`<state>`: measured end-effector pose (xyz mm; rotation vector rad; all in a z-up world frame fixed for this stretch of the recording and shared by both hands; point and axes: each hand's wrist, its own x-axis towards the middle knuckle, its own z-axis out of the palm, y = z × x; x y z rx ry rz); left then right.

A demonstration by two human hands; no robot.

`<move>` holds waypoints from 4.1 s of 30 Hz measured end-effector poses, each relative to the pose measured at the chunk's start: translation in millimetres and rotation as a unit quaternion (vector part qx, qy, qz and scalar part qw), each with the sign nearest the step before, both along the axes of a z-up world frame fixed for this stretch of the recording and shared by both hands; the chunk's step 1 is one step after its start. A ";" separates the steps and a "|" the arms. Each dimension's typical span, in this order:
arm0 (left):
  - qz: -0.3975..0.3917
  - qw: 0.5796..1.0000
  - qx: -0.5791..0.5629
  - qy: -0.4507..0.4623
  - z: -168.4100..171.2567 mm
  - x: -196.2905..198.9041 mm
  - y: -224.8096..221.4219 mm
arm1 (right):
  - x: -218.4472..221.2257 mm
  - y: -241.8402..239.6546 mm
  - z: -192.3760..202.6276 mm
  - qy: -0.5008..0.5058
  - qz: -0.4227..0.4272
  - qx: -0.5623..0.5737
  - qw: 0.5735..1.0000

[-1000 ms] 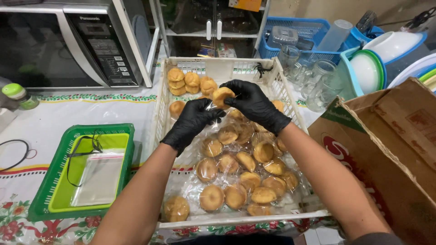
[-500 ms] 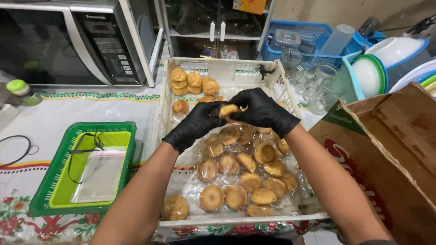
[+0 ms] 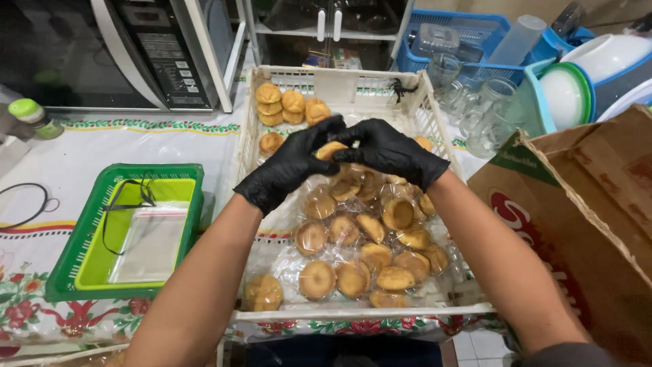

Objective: Individually bagging small round pastries from a large crate into clear plastic bags

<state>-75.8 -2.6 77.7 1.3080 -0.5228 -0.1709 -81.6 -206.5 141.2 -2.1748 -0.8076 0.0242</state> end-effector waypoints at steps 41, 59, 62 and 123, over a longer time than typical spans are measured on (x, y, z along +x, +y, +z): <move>0.104 0.994 0.034 -0.030 -48.2 37.6 -19.2 | 56.9 -6.4 -41.3 0.058 -0.014 0.211 0.976; 0.146 0.987 -0.002 0.062 -19.6 34.7 -9.1 | 62.8 -37.3 -29.4 -0.189 -0.083 0.181 0.962; 0.186 0.979 0.046 0.067 -28.8 48.8 -13.8 | 77.7 -57.3 -32.1 -0.160 0.009 0.225 0.961; 0.474 0.673 0.539 0.181 -35.6 -158.9 219.2 | 94.6 -92.3 -80.4 -0.004 -0.119 0.086 0.989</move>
